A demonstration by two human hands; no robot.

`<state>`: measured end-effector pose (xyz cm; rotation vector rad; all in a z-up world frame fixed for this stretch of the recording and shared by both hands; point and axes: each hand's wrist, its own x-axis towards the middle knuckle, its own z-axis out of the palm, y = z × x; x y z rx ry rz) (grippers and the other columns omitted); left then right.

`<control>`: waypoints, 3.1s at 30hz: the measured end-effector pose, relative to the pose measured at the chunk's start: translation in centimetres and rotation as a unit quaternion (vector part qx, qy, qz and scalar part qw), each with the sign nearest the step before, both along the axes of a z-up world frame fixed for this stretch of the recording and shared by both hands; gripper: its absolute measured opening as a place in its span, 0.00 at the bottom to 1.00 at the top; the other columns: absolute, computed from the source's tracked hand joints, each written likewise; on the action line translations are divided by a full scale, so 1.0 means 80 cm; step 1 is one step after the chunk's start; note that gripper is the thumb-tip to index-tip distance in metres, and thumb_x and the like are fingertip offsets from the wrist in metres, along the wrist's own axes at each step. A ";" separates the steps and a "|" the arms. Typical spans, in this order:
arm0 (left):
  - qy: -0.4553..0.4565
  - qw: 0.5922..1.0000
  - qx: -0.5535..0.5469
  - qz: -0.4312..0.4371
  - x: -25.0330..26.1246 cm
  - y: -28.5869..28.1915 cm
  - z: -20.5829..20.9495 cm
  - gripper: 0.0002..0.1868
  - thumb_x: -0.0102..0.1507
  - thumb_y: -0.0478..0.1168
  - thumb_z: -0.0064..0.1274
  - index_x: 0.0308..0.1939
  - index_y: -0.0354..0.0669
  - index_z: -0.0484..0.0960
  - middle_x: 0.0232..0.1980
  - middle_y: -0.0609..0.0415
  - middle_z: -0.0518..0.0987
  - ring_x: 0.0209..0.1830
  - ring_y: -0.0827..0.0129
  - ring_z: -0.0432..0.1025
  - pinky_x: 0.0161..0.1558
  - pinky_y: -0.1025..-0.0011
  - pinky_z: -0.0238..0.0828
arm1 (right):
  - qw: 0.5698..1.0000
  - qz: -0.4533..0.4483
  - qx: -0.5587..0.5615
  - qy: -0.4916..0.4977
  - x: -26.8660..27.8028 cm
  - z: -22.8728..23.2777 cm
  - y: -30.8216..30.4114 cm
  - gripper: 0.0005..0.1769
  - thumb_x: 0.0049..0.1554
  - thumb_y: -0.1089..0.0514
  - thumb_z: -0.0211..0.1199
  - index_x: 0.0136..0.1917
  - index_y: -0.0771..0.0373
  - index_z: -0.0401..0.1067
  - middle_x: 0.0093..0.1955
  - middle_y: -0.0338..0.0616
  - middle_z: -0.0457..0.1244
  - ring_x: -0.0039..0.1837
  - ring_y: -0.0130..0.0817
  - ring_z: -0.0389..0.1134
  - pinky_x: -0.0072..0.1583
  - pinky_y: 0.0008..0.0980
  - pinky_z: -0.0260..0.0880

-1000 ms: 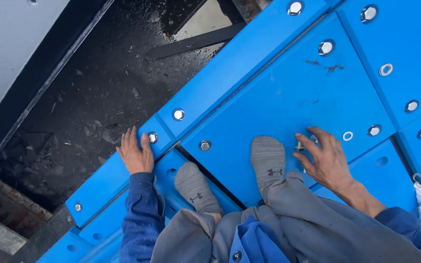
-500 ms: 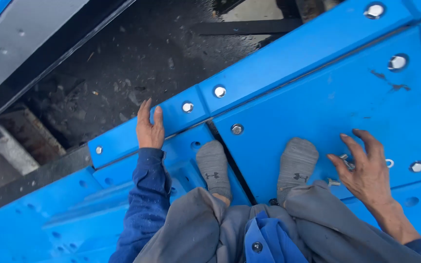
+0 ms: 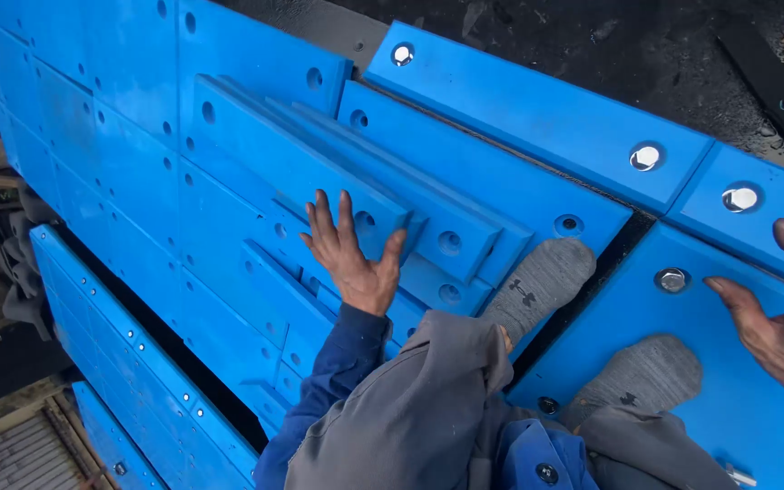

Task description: Manually inserting and threading bolts and washers into blue plastic dock sections.

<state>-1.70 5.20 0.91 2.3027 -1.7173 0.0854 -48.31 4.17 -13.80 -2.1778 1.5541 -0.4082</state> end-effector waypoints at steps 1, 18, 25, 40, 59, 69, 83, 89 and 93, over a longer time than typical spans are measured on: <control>-0.001 1.000 -0.003 0.011 -0.013 0.026 -0.012 0.44 0.66 0.68 0.54 0.79 0.54 0.60 0.83 0.42 0.55 0.86 0.46 0.43 0.79 0.32 0.30 | 1.000 0.011 -0.003 -0.001 0.033 0.030 -0.031 0.42 0.58 0.50 0.72 0.76 0.68 0.56 0.68 0.57 0.56 0.64 0.47 0.67 0.61 0.39 0.76; -0.006 0.945 0.271 -0.186 -0.108 0.010 -0.130 0.35 0.62 0.58 0.61 0.72 0.76 0.65 0.76 0.56 0.64 0.85 0.53 0.47 0.79 0.23 0.30 | 0.978 0.128 0.147 -0.074 0.186 0.014 -0.129 0.39 0.58 0.45 0.65 0.78 0.57 0.62 0.75 0.57 0.58 0.74 0.55 0.61 0.71 0.60 0.63; -0.052 0.950 0.258 -0.168 -0.043 -0.020 -0.133 0.32 0.65 0.59 0.53 0.73 0.79 0.64 0.72 0.54 0.65 0.81 0.48 0.47 0.71 0.15 0.28 | 0.992 0.094 0.038 0.070 0.088 -0.113 -0.104 0.47 0.58 0.24 0.52 0.81 0.51 0.61 0.81 0.62 0.49 0.86 0.60 0.45 0.81 0.75 0.39; -0.097 0.932 0.302 0.174 0.228 -0.135 -0.145 0.37 0.68 0.57 0.50 0.78 0.83 0.50 0.85 0.50 0.38 0.82 0.36 0.33 0.75 0.31 0.34 | 0.982 0.055 -0.006 0.179 0.049 -0.170 -0.081 0.56 0.55 0.16 0.59 0.77 0.62 0.63 0.69 0.60 0.56 0.77 0.53 0.55 0.81 0.59 0.45; 0.036 0.943 0.323 -0.072 0.015 0.160 -0.153 0.49 0.49 0.87 0.43 0.65 0.68 0.77 0.78 0.60 0.62 0.86 0.57 0.41 0.75 0.21 0.12 | 0.916 0.021 0.363 -0.168 0.012 -0.298 -0.064 0.35 0.71 0.48 0.62 0.77 0.78 0.58 0.53 0.80 0.64 0.46 0.62 0.72 0.47 0.52 0.78; 0.005 0.930 0.361 0.070 0.191 0.217 -0.148 0.44 0.53 0.83 0.47 0.65 0.68 0.73 0.83 0.59 0.51 0.85 0.55 0.33 0.75 0.29 0.17 | 0.903 -0.023 0.413 -0.118 0.013 -0.290 -0.067 0.34 0.72 0.46 0.59 0.77 0.75 0.57 0.52 0.82 0.64 0.47 0.66 0.72 0.45 0.56 0.78; 0.061 0.845 0.268 0.459 0.274 0.310 -0.186 0.37 0.70 0.65 0.40 0.83 0.70 0.51 0.87 0.52 0.42 0.86 0.52 0.36 0.79 0.41 0.37 | 0.871 0.056 0.467 -0.141 -0.039 -0.361 -0.078 0.42 0.72 0.41 0.48 0.86 0.71 0.46 0.69 0.80 0.56 0.68 0.68 0.64 0.61 0.65 0.70; 0.155 0.904 0.241 0.318 0.137 0.258 -0.207 0.43 0.68 0.69 0.43 0.82 0.63 0.49 0.85 0.39 0.38 0.85 0.43 0.31 0.78 0.43 0.37 | 0.935 -0.037 0.350 -0.046 0.022 -0.209 -0.075 0.41 0.68 0.41 0.64 0.79 0.72 0.57 0.63 0.77 0.63 0.57 0.66 0.70 0.58 0.58 0.75; 0.122 0.906 0.248 0.320 0.157 0.229 -0.204 0.45 0.66 0.69 0.49 0.81 0.59 0.55 0.84 0.37 0.42 0.85 0.42 0.36 0.77 0.43 0.38 | 0.987 0.003 0.162 0.004 0.054 -0.122 -0.080 0.47 0.61 0.46 0.76 0.78 0.78 0.58 0.67 0.74 0.61 0.62 0.62 0.70 0.61 0.55 0.76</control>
